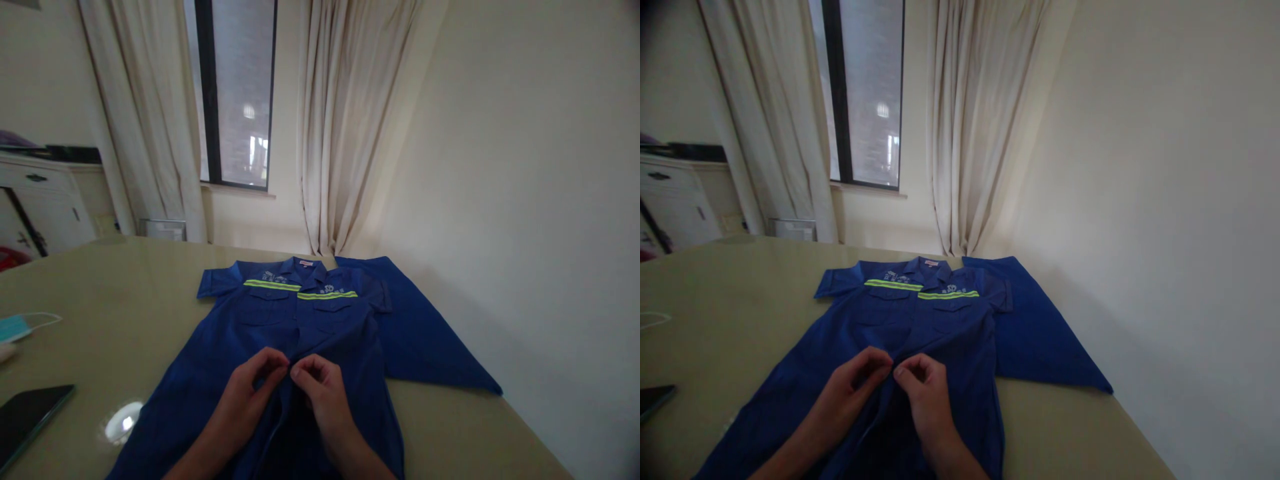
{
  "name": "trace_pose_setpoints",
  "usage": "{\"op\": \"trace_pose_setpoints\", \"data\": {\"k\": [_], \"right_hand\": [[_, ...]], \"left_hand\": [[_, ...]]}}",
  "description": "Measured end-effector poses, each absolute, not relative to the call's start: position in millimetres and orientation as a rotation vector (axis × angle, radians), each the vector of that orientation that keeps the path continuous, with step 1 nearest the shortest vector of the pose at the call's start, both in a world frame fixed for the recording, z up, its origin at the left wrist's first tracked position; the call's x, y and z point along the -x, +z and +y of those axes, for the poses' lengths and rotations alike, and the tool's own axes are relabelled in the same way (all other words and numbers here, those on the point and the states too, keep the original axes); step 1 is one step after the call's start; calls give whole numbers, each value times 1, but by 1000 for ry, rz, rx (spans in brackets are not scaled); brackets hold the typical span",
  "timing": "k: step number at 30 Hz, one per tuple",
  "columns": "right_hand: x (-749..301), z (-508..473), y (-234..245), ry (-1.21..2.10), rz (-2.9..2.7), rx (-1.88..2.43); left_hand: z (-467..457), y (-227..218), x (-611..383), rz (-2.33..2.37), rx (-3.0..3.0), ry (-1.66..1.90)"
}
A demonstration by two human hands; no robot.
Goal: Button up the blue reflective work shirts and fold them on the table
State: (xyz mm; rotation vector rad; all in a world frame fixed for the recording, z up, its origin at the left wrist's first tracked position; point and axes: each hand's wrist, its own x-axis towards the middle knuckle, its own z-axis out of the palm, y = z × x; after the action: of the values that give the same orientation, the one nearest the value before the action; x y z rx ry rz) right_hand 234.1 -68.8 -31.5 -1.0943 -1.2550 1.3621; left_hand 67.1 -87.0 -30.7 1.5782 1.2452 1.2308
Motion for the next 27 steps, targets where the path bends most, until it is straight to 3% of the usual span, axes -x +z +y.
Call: {"op": "trace_pose_setpoints", "data": {"k": [12,21,27], "right_hand": [[-237,-61,-44,1699,-1036,1092],[-282,-88,1,960,-1821,1158],[-392,-142,-49,503,-2346,1168]], "left_hand": [[-88,-39,-55,1318,-1996,1061],[-97,-17,-39,1331,-1634,1164],[-166,-87,40,1484,-2156,907]]}}
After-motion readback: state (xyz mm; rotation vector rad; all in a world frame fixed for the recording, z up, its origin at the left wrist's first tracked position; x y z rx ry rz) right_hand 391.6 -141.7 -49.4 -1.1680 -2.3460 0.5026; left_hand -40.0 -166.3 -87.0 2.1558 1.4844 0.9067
